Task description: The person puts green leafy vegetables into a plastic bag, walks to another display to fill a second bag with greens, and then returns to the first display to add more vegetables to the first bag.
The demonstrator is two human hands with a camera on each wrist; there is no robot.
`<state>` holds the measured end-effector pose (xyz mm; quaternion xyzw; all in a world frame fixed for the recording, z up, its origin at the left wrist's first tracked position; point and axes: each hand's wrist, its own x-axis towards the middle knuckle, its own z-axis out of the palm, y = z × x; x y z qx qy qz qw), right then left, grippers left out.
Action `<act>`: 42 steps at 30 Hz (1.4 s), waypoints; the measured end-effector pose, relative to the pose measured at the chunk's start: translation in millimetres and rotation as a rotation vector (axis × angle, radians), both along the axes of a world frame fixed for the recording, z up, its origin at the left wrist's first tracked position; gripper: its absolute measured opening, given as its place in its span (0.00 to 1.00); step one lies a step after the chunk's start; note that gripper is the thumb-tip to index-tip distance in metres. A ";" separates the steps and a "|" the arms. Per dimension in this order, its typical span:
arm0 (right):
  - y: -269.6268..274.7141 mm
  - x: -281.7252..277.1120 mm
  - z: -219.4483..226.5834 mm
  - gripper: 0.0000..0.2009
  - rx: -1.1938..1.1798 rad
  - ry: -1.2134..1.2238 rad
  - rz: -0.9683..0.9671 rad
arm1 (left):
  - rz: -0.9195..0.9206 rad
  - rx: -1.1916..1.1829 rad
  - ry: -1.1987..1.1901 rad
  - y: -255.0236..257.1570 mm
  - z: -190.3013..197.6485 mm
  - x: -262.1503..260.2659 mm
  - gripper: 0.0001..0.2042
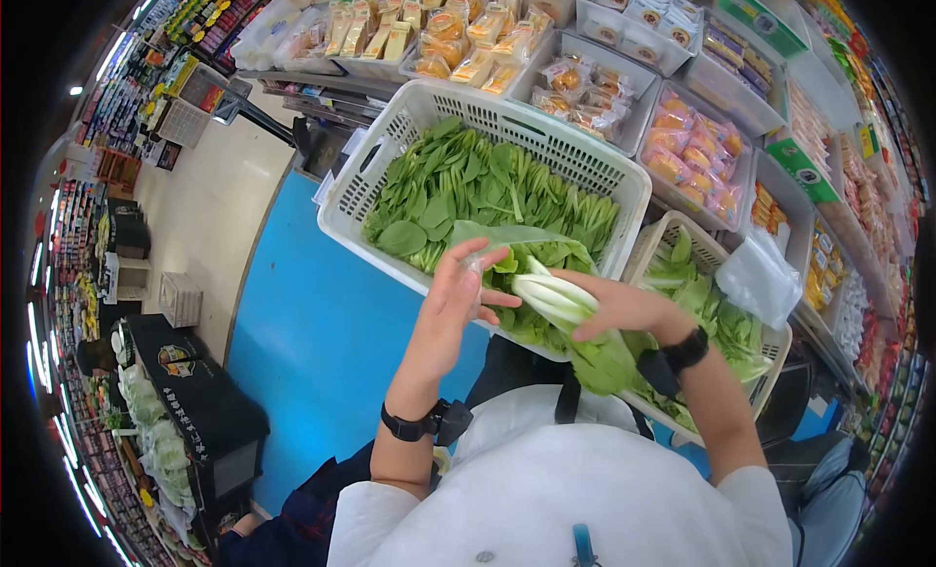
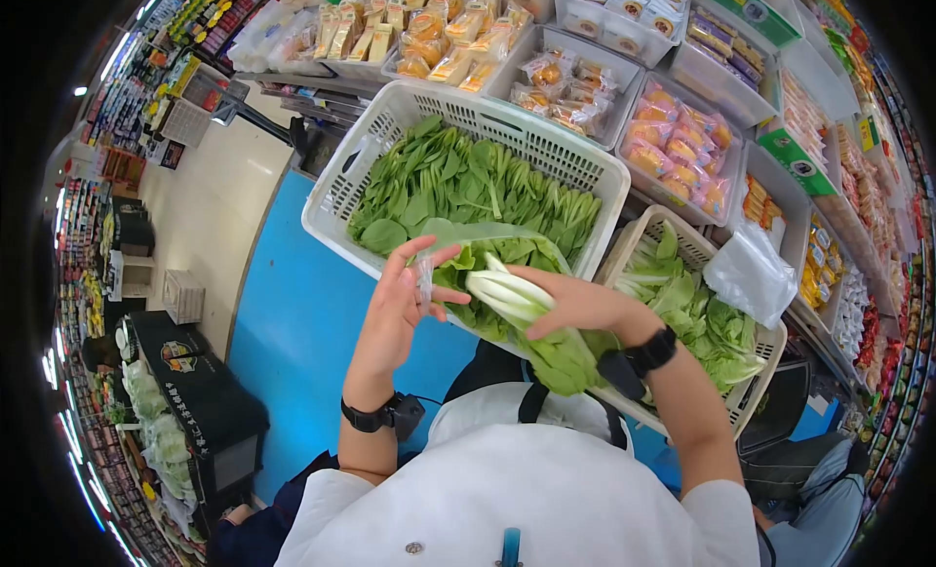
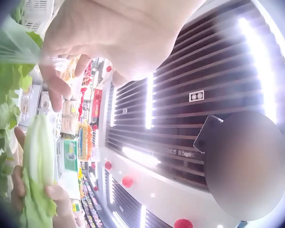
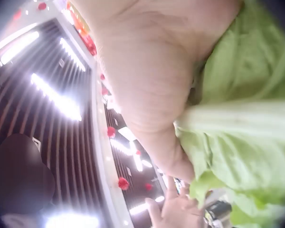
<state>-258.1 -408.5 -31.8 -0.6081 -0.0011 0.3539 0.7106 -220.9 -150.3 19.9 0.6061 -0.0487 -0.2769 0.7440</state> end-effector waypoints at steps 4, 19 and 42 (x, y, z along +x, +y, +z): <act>33.7 25.0 -15.2 0.43 -0.061 -0.035 0.196 | -0.009 -0.075 0.027 9.2 -8.7 0.7 0.23; 18.7 55.8 12.0 0.31 0.003 0.294 0.240 | 0.145 0.160 -0.139 11.2 -47.5 23.4 0.15; 81.1 96.1 -31.9 0.11 0.091 0.666 -0.406 | 0.033 -0.025 -0.117 16.0 -24.7 17.5 0.16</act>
